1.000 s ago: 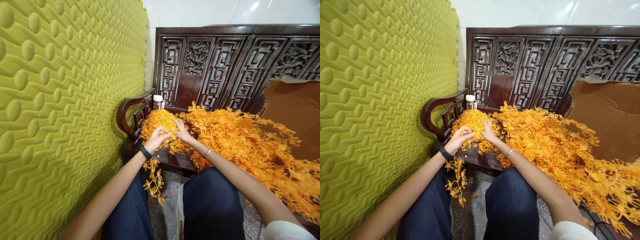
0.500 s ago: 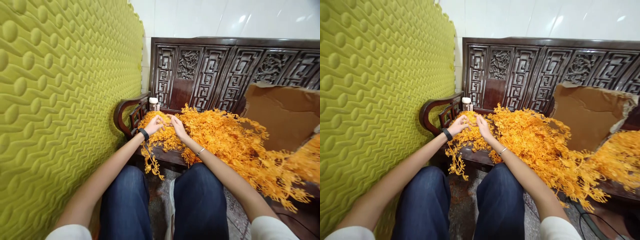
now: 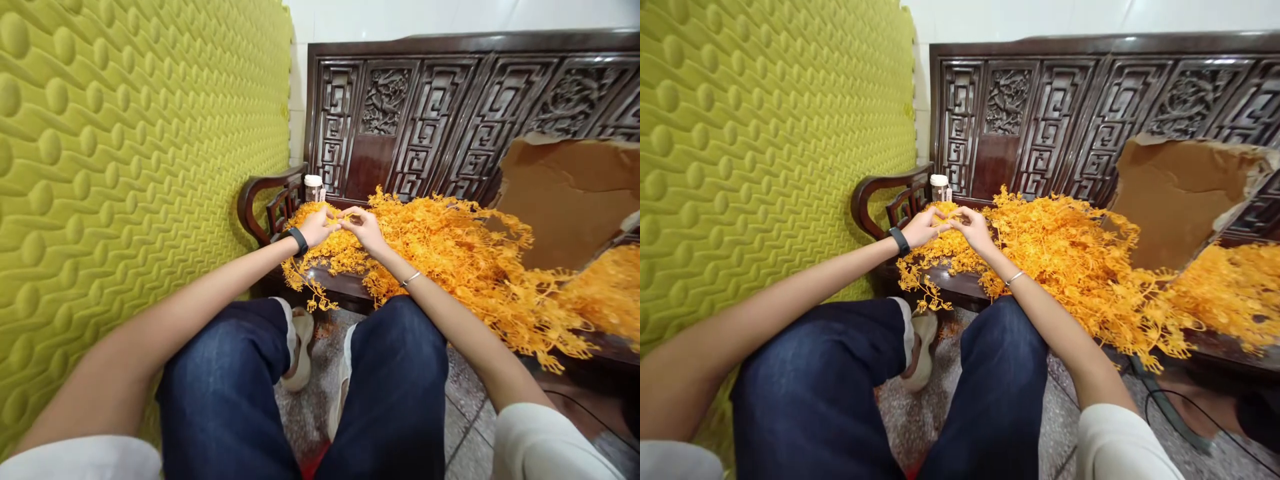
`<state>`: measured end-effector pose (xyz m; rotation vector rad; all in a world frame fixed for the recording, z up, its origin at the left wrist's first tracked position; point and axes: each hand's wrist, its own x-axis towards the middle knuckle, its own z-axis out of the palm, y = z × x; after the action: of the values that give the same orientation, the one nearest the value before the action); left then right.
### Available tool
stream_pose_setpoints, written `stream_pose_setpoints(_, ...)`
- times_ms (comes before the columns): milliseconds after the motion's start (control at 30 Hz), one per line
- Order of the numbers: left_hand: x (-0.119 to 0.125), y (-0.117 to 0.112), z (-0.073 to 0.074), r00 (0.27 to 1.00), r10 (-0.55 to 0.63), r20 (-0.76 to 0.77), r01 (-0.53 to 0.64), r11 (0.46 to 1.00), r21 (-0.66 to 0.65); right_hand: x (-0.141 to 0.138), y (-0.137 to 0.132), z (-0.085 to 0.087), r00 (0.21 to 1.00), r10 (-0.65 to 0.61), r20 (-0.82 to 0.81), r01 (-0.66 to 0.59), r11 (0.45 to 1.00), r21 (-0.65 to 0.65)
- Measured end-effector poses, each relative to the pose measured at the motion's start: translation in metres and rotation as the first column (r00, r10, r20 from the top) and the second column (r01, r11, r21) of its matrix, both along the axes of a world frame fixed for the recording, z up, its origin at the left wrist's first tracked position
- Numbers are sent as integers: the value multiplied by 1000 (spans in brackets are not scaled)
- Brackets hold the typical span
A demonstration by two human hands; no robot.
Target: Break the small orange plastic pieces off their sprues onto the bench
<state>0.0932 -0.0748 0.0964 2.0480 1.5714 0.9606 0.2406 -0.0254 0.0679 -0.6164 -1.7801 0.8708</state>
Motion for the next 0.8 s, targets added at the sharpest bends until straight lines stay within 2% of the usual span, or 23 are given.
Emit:
stream_pose_setpoints(133,-7,-11,-2,971,-22,-238,26,1000,15,1,-8,2,999,47,16,-47,999,-26)
stream_pose_setpoints(267,-11,-18,-2,890,-56,-453,68,998,12,-1,-7,0,995,99,-12,-99,991,-87)
stream_pose_setpoints(367,-15,-22,-4,829,-44,-557,66,998,19,-3,-4,-3,992,126,19,-124,989,-84)
stream_pose_setpoints(533,-22,-26,-8,771,0,-637,34,999,41,-10,0,-8,979,142,143,-139,990,-35)
stream_pose_setpoints(800,-29,-27,-17,740,51,-670,-5,998,70,-23,4,-10,956,171,237,-172,985,-15)
